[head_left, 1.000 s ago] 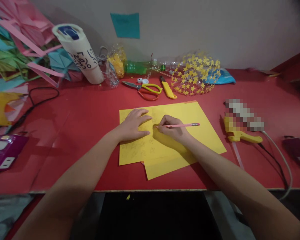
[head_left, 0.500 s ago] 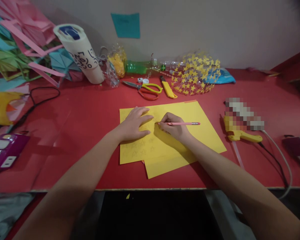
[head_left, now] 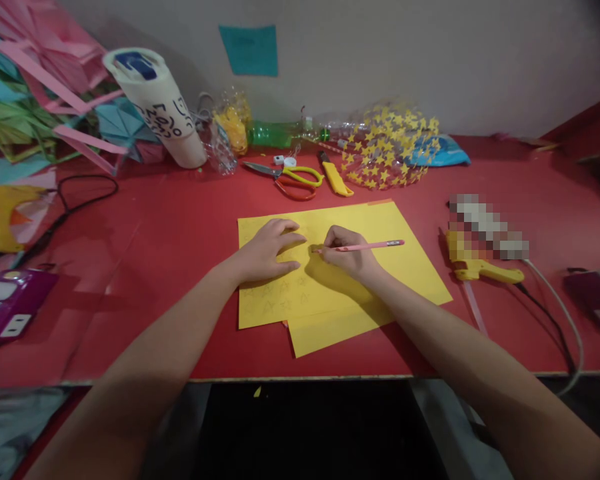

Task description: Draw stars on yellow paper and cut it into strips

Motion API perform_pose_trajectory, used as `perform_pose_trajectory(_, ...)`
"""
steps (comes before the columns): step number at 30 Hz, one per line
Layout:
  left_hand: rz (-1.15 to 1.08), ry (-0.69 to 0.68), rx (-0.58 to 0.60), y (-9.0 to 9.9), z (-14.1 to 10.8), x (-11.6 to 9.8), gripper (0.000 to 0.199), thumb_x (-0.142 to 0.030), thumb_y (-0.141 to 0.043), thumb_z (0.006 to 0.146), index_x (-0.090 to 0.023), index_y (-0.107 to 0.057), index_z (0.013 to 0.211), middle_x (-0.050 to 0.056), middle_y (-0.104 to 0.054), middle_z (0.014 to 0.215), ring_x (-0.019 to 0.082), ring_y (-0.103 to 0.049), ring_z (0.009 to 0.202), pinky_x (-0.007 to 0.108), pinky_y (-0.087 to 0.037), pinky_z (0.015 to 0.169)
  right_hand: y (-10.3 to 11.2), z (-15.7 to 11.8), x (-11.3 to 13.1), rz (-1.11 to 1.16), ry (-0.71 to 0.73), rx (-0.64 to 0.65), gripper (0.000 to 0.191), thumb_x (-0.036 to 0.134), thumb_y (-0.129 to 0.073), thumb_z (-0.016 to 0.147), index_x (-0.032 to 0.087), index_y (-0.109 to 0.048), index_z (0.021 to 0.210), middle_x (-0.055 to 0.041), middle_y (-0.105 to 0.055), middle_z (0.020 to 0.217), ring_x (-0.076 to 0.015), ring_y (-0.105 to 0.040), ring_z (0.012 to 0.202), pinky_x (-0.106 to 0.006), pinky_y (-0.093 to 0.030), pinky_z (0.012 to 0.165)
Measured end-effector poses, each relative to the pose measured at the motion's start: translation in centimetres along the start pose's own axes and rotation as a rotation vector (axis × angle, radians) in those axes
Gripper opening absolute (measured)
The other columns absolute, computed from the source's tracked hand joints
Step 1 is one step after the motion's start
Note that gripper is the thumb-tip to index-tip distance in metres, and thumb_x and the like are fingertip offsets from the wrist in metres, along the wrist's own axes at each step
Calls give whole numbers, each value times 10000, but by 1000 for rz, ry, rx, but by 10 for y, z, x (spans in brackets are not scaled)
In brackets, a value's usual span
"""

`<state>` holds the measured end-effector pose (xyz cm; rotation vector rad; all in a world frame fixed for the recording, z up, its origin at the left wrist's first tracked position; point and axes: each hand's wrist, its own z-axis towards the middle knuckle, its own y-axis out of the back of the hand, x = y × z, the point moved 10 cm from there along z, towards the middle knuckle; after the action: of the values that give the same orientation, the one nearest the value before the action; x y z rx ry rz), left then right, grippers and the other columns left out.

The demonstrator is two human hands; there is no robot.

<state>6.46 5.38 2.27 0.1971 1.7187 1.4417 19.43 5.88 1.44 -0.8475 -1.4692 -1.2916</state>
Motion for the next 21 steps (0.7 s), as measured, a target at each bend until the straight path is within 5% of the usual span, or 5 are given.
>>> perform_pose_trajectory(21,7,15,8,0,0,0,486,-439,-588,849,-210,-589,1278,138,-443,1412,316,-379,1337,504,-325,1116,-4,1,-6,-4,2,38,132,231,-580,639,216,-455,601,47,-467,525,-99,-399,496,-234,-271,459)
